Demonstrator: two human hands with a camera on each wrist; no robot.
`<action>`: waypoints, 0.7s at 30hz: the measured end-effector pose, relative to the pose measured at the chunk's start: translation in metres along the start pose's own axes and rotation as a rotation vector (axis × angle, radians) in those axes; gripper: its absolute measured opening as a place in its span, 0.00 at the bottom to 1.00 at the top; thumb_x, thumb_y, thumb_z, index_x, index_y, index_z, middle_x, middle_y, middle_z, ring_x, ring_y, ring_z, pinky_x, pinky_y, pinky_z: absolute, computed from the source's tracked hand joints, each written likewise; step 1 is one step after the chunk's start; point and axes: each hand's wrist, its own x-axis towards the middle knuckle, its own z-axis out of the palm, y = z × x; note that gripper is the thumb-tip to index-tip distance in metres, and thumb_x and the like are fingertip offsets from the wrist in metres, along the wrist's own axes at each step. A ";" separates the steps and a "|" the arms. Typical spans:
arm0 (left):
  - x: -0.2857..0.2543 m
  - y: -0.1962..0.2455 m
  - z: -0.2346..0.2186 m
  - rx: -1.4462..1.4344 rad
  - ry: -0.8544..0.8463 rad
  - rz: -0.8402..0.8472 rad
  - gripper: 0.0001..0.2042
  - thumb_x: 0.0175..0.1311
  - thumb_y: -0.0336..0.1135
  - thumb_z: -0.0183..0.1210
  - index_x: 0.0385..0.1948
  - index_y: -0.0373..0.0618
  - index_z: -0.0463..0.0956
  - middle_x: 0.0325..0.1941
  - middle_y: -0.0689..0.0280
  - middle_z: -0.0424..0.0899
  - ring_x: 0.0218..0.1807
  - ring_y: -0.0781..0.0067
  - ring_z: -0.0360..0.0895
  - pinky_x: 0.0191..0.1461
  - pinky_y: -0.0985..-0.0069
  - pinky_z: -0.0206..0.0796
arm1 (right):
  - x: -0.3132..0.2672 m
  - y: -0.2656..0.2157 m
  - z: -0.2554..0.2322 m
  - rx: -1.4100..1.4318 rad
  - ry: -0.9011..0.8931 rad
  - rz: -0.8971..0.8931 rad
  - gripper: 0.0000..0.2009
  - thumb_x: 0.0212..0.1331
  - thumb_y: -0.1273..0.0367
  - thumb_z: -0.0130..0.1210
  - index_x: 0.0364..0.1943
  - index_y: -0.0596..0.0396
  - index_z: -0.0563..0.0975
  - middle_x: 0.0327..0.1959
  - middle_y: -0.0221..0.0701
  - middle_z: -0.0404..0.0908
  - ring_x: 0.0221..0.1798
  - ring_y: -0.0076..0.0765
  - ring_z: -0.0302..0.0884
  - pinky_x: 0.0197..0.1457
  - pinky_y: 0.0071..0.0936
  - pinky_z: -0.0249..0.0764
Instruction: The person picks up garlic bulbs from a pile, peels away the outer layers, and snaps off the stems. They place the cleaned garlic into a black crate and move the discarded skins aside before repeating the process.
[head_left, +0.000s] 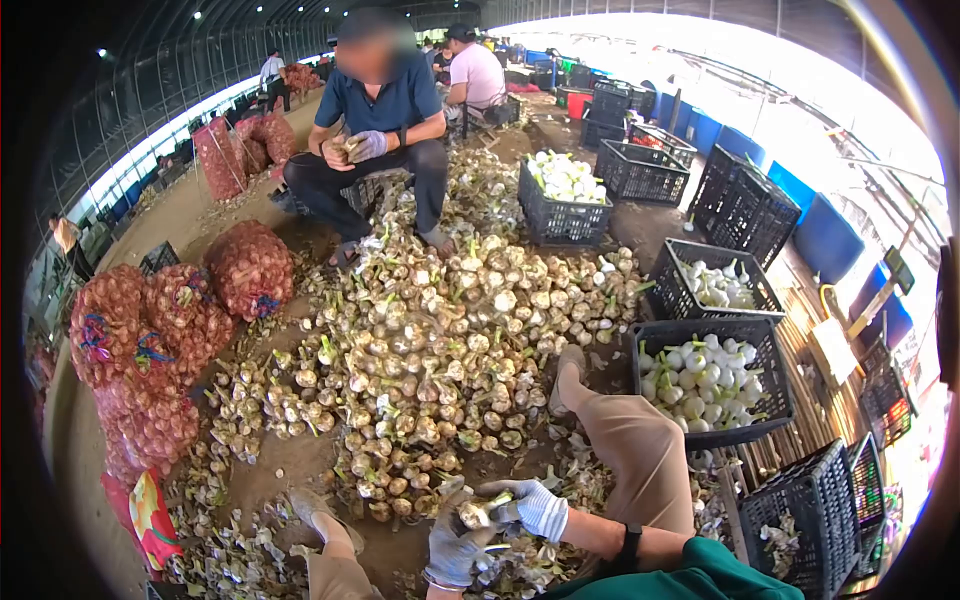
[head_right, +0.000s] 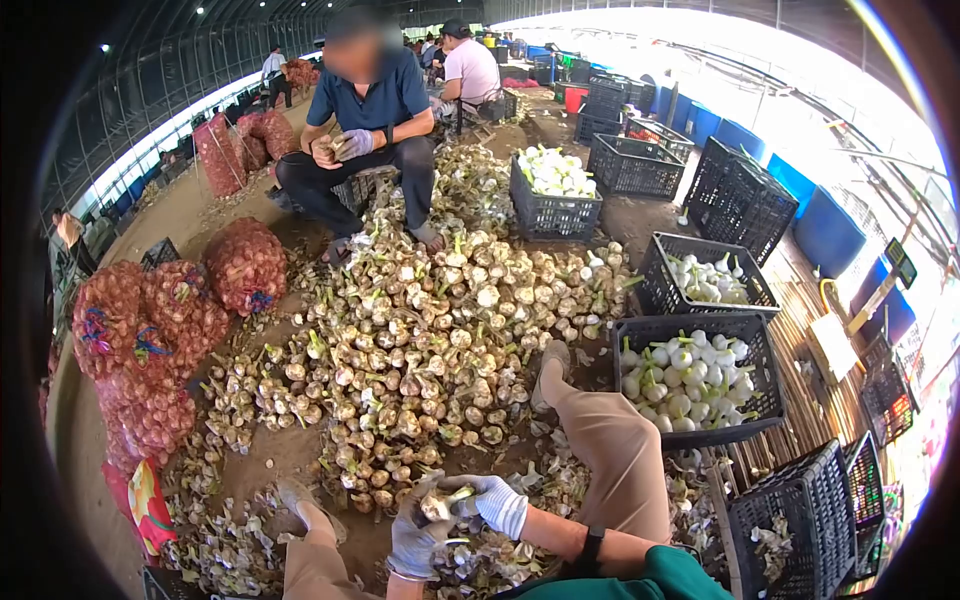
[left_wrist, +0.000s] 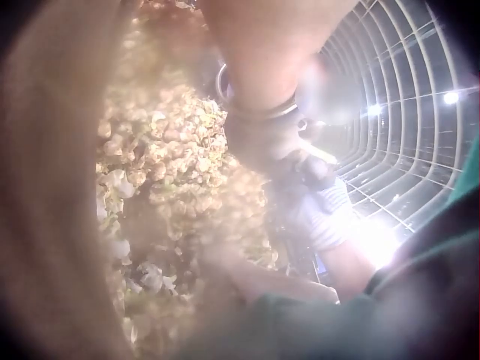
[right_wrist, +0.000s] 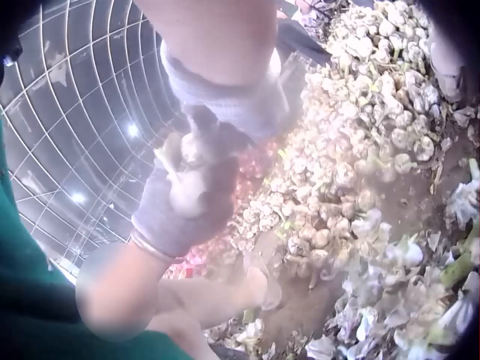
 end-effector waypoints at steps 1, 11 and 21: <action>0.000 -0.004 -0.002 -0.002 -0.003 0.000 0.26 0.40 0.20 0.64 0.47 0.37 0.68 0.43 0.60 0.75 0.42 0.74 0.73 0.47 0.78 0.67 | 0.000 0.001 -0.001 -0.001 0.003 -0.001 0.25 0.48 0.80 0.58 0.54 0.59 0.69 0.39 0.32 0.80 0.34 0.21 0.77 0.36 0.18 0.76; -0.021 0.003 -0.018 -0.286 0.153 -0.176 0.23 0.36 0.22 0.65 0.40 0.32 0.72 0.36 0.59 0.79 0.34 0.69 0.77 0.40 0.73 0.71 | 0.011 -0.005 0.001 -0.574 -0.131 0.032 0.17 0.43 0.80 0.56 0.42 0.57 0.79 0.28 0.26 0.81 0.29 0.16 0.73 0.29 0.15 0.70; -0.019 -0.020 -0.047 -0.458 -0.038 -0.388 0.18 0.44 0.33 0.59 0.39 0.33 0.73 0.28 0.60 0.79 0.20 0.70 0.76 0.21 0.78 0.69 | 0.024 0.006 0.006 -1.104 -0.167 -0.534 0.17 0.30 0.82 0.46 0.32 0.59 0.74 0.29 0.40 0.75 0.36 0.44 0.75 0.41 0.31 0.71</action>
